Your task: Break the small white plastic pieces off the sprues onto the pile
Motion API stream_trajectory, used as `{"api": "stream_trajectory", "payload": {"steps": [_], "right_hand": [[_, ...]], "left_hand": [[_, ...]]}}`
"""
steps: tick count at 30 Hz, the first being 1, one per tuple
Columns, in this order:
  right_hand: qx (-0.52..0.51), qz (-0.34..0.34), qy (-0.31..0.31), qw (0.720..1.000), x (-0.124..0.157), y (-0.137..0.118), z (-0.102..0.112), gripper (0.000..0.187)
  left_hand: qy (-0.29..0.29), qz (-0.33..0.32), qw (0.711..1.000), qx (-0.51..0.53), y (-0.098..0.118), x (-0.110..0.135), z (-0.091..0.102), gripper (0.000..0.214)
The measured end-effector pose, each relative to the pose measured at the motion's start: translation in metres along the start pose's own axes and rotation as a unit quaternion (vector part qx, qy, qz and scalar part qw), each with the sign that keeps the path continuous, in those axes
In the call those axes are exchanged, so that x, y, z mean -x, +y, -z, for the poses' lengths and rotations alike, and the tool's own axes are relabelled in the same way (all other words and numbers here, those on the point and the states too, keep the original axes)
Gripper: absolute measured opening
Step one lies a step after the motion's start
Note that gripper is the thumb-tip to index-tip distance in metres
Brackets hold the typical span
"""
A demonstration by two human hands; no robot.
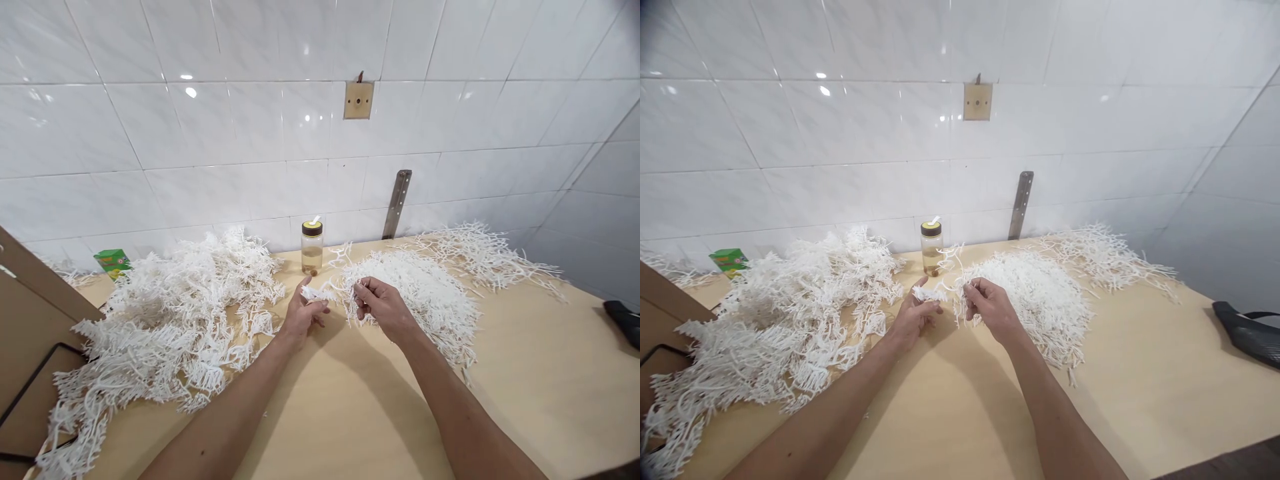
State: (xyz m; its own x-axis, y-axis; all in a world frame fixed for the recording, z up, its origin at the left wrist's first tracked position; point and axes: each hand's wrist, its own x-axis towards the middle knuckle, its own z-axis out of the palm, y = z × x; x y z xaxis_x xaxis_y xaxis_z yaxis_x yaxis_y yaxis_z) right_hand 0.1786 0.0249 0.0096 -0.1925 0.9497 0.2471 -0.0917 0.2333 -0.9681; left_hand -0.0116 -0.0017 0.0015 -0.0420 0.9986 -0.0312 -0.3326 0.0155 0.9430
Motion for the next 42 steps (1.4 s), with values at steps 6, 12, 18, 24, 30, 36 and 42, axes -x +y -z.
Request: {"api": "stream_trajectory", "payload": {"steps": [6, 12, 18, 24, 30, 36, 42], "right_hand": [[-0.004, -0.003, 0.028, 1.000, 0.002, -0.002, -0.001, 0.038], [-0.051, -0.009, 0.061, 0.997, 0.001, -0.005, -0.002, 0.037], [-0.131, -0.032, 0.100, 0.986, -0.001, -0.009, 0.005, 0.037], [-0.155, -0.047, 0.129, 0.978, -0.003, -0.014, 0.011, 0.036], [-0.129, -0.010, 0.203, 0.971, -0.005, -0.015, 0.020, 0.036], [-0.163, 0.018, 0.263, 0.951, -0.006, -0.015, 0.035, 0.034], [-0.207, -0.004, 0.231, 0.951, -0.008, -0.012, 0.025, 0.035]], "left_hand": [[-0.097, 0.022, 0.993, 0.067, 0.005, 0.005, -0.003, 0.068], [-0.011, 0.057, 0.995, 0.083, -0.002, -0.005, 0.000, 0.033], [0.073, 0.055, 0.990, 0.107, -0.004, -0.017, 0.005, 0.025], [0.155, -0.007, 0.980, 0.122, -0.009, -0.027, 0.013, 0.021], [0.195, -0.040, 0.975, 0.102, -0.013, -0.036, 0.021, 0.020], [0.177, -0.025, 0.977, 0.115, -0.007, -0.032, 0.018, 0.016], [0.019, 0.021, 0.991, 0.133, 0.000, -0.018, 0.012, 0.029]]}}
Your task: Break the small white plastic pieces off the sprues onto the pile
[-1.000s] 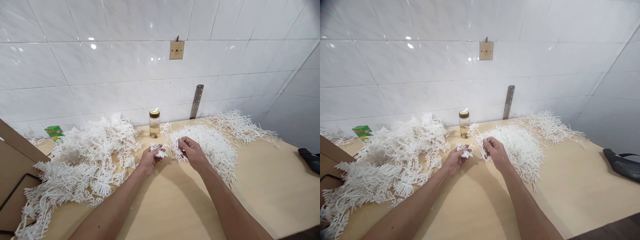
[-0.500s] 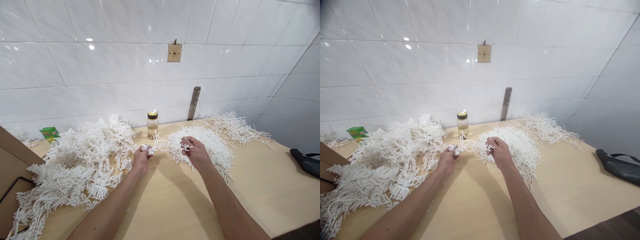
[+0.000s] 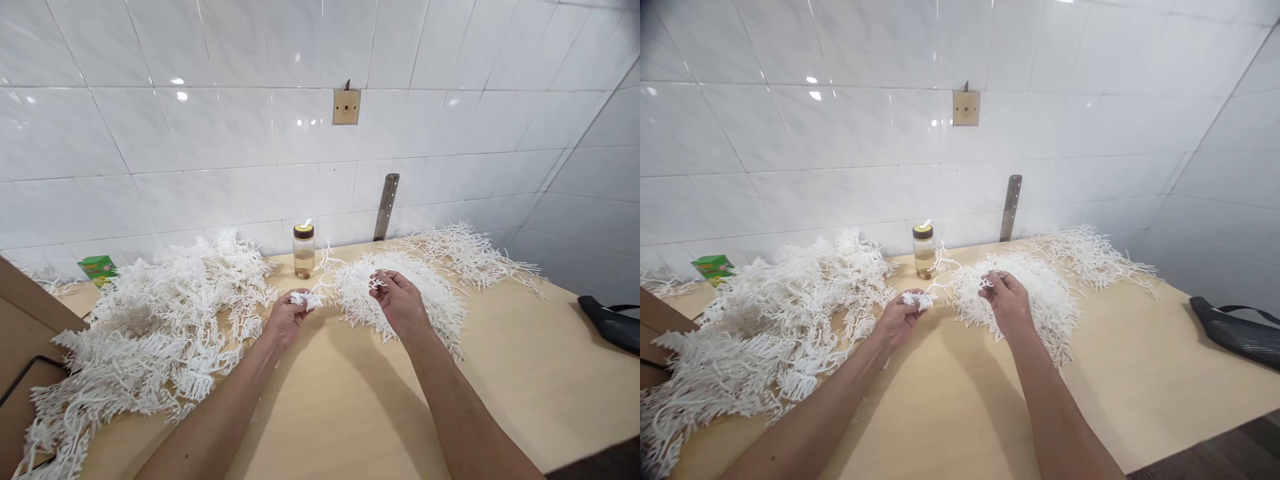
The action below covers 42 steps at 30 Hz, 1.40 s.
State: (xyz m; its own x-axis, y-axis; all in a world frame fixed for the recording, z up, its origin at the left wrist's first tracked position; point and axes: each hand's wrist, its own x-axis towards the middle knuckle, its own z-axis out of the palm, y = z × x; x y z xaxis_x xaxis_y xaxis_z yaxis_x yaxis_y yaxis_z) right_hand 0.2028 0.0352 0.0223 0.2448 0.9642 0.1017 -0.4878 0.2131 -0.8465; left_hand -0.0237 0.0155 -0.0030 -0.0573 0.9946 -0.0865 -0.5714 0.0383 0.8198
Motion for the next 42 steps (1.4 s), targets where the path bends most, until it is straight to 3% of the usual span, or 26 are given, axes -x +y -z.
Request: {"api": "stream_trajectory", "payload": {"steps": [4, 6, 10, 13, 16, 21, 26, 31, 35, 38, 42], "right_hand": [[0.010, 0.013, -0.028, 0.999, 0.003, 0.007, -0.005, 0.034], [0.017, 0.005, -0.047, 0.999, 0.006, 0.010, -0.008, 0.035], [0.050, -0.017, -0.082, 0.995, 0.013, 0.017, -0.014, 0.036], [0.103, -0.011, -0.100, 0.990, 0.015, 0.023, -0.017, 0.036], [0.161, 0.004, -0.106, 0.981, 0.015, 0.028, -0.015, 0.035], [0.271, 0.045, -0.088, 0.957, 0.016, 0.034, -0.014, 0.028], [0.361, 0.061, -0.082, 0.927, 0.022, 0.044, -0.022, 0.016], [0.456, 0.181, -0.106, 0.865, 0.022, 0.056, -0.028, 0.010], [0.474, 0.244, -0.090, 0.841, 0.020, 0.053, -0.032, 0.015], [0.453, 0.235, -0.096, 0.855, 0.020, 0.053, -0.033, 0.016], [0.401, 0.122, -0.162, 0.893, 0.024, 0.061, -0.035, 0.018]], "left_hand": [[-0.131, 0.045, 0.990, -0.003, 0.006, 0.009, -0.001, 0.036], [-0.164, 0.048, 0.985, 0.026, 0.009, 0.012, -0.003, 0.030], [-0.112, 0.063, 0.989, 0.066, 0.012, 0.011, -0.005, 0.018], [-0.074, 0.090, 0.993, 0.026, 0.008, 0.006, -0.003, 0.028], [-0.068, 0.080, 0.994, -0.035, 0.003, 0.002, 0.000, 0.018], [-0.029, 0.077, 0.994, -0.077, 0.002, 0.006, -0.002, 0.039], [-0.055, 0.065, 0.994, -0.074, 0.002, 0.009, -0.006, 0.035], [-0.081, 0.067, 0.992, -0.070, -0.001, 0.009, -0.004, 0.034], [-0.092, 0.053, 0.991, -0.077, -0.006, 0.011, -0.006, 0.035], [-0.055, 0.052, 0.995, -0.063, -0.002, 0.008, -0.007, 0.027], [0.026, 0.040, 0.999, 0.007, 0.014, 0.000, -0.002, 0.021]]}}
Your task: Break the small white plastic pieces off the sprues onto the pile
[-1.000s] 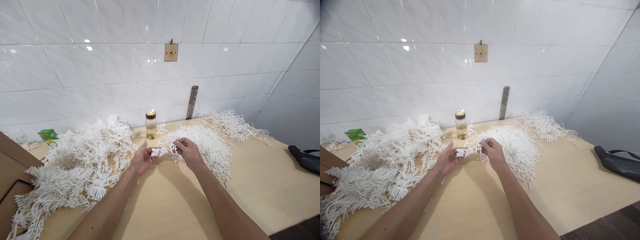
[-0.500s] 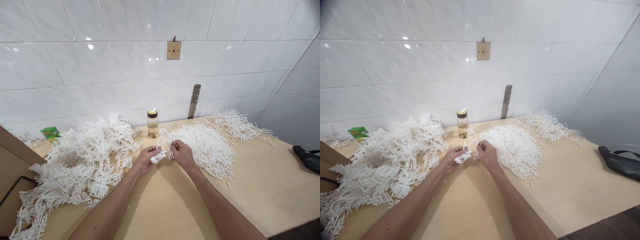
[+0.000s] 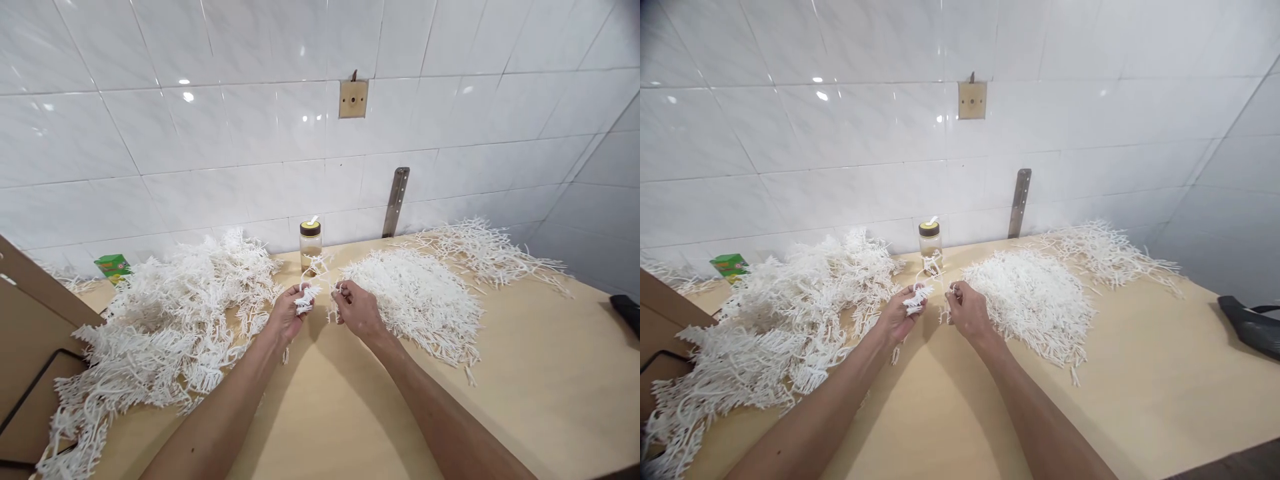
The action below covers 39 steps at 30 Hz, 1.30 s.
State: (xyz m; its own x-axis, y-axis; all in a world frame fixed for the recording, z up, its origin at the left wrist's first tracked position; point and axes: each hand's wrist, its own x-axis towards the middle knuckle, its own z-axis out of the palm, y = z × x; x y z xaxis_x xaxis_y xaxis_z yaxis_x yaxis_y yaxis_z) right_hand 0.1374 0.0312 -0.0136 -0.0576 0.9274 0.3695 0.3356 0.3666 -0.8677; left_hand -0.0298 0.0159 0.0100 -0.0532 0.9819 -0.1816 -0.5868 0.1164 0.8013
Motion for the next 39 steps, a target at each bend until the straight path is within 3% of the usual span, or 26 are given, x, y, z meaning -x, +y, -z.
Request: {"api": "stream_trajectory", "payload": {"steps": [3, 9, 13, 18, 22, 26, 33, 39], "right_hand": [[-0.048, -0.043, -0.046, 0.997, 0.003, 0.001, -0.007, 0.027], [-0.077, -0.067, 0.007, 0.995, 0.006, -0.009, -0.005, 0.037], [-0.036, -0.068, -0.016, 0.997, 0.009, -0.013, -0.002, 0.034], [-0.052, -0.124, -0.067, 0.989, 0.010, -0.013, -0.003, 0.037], [-0.119, -0.176, -0.123, 0.969, 0.009, -0.014, -0.004, 0.042], [-0.125, -0.170, -0.166, 0.963, 0.010, -0.011, -0.003, 0.035], [-0.146, -0.166, -0.089, 0.971, 0.007, -0.003, 0.003, 0.021], [-0.145, -0.132, -0.012, 0.981, 0.013, -0.012, 0.001, 0.027]], "left_hand": [[0.032, -0.036, 0.998, 0.037, 0.009, -0.005, 0.004, 0.018], [0.094, -0.068, 0.993, 0.033, 0.006, -0.011, 0.009, 0.017], [0.144, -0.095, 0.985, 0.005, 0.000, -0.012, 0.014, 0.024], [0.151, -0.132, 0.975, -0.097, -0.013, -0.008, 0.013, 0.035], [0.141, -0.151, 0.950, -0.236, -0.028, -0.001, 0.007, 0.027], [0.120, -0.158, 0.926, -0.321, -0.036, 0.005, 0.003, 0.022], [0.116, -0.077, 0.956, -0.258, -0.035, 0.006, 0.002, 0.035], [0.110, -0.079, 0.961, -0.241, -0.034, 0.008, -0.001, 0.036]]}}
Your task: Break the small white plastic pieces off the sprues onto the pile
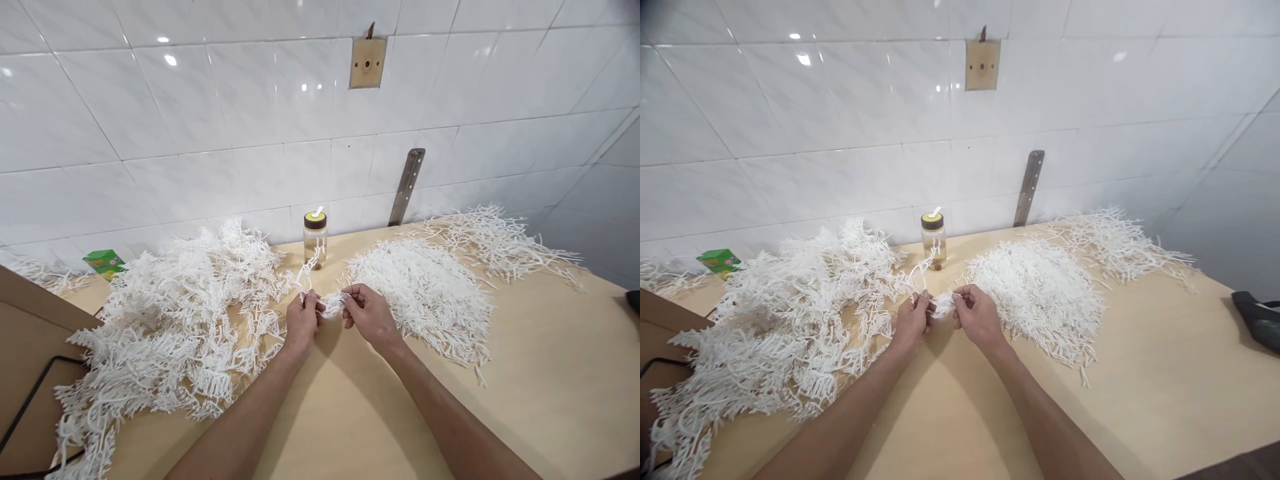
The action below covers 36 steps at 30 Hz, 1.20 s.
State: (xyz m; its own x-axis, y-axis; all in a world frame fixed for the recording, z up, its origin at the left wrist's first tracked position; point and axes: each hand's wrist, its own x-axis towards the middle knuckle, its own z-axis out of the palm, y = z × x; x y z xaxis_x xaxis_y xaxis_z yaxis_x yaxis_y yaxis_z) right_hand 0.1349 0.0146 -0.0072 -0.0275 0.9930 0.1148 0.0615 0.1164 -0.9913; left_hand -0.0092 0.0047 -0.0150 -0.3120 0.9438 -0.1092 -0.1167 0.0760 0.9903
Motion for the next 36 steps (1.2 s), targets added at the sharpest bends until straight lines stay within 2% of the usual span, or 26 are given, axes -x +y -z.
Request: {"api": "stream_trajectory", "payload": {"steps": [5, 8, 12, 15, 20, 24, 27, 31, 36], "right_hand": [[-0.005, 0.014, 0.035, 0.999, 0.005, -0.005, -0.006, 0.037], [0.003, 0.024, 0.062, 0.998, 0.002, -0.005, -0.005, 0.041], [0.004, 0.060, 0.094, 0.994, 0.000, -0.002, -0.005, 0.039], [-0.054, 0.041, 0.077, 0.995, -0.001, -0.001, -0.007, 0.039], [-0.140, 0.011, 0.054, 0.989, -0.002, -0.002, -0.003, 0.040], [-0.136, 0.007, 0.065, 0.989, -0.003, -0.004, 0.002, 0.039], [-0.123, 0.007, 0.063, 0.990, -0.004, -0.003, 0.004, 0.038], [-0.127, 0.010, 0.047, 0.991, -0.004, -0.001, 0.005, 0.035], [-0.129, 0.008, 0.041, 0.991, -0.005, -0.002, 0.006, 0.033]], "left_hand": [[-0.130, 0.015, 0.989, 0.072, 0.007, 0.005, 0.000, 0.042], [-0.174, 0.046, 0.973, 0.141, 0.007, 0.003, 0.000, 0.039], [-0.142, 0.115, 0.957, 0.224, 0.002, -0.004, -0.002, 0.034], [-0.124, 0.132, 0.954, 0.238, 0.002, -0.006, -0.002, 0.031], [-0.187, 0.131, 0.941, 0.249, 0.014, 0.001, 0.002, 0.032], [-0.244, 0.133, 0.932, 0.231, 0.024, 0.008, 0.004, 0.026], [-0.269, 0.125, 0.929, 0.222, 0.023, 0.010, 0.004, 0.026], [-0.283, 0.119, 0.921, 0.239, 0.015, 0.009, 0.003, 0.034], [-0.271, 0.131, 0.921, 0.248, 0.011, 0.008, 0.002, 0.029]]}}
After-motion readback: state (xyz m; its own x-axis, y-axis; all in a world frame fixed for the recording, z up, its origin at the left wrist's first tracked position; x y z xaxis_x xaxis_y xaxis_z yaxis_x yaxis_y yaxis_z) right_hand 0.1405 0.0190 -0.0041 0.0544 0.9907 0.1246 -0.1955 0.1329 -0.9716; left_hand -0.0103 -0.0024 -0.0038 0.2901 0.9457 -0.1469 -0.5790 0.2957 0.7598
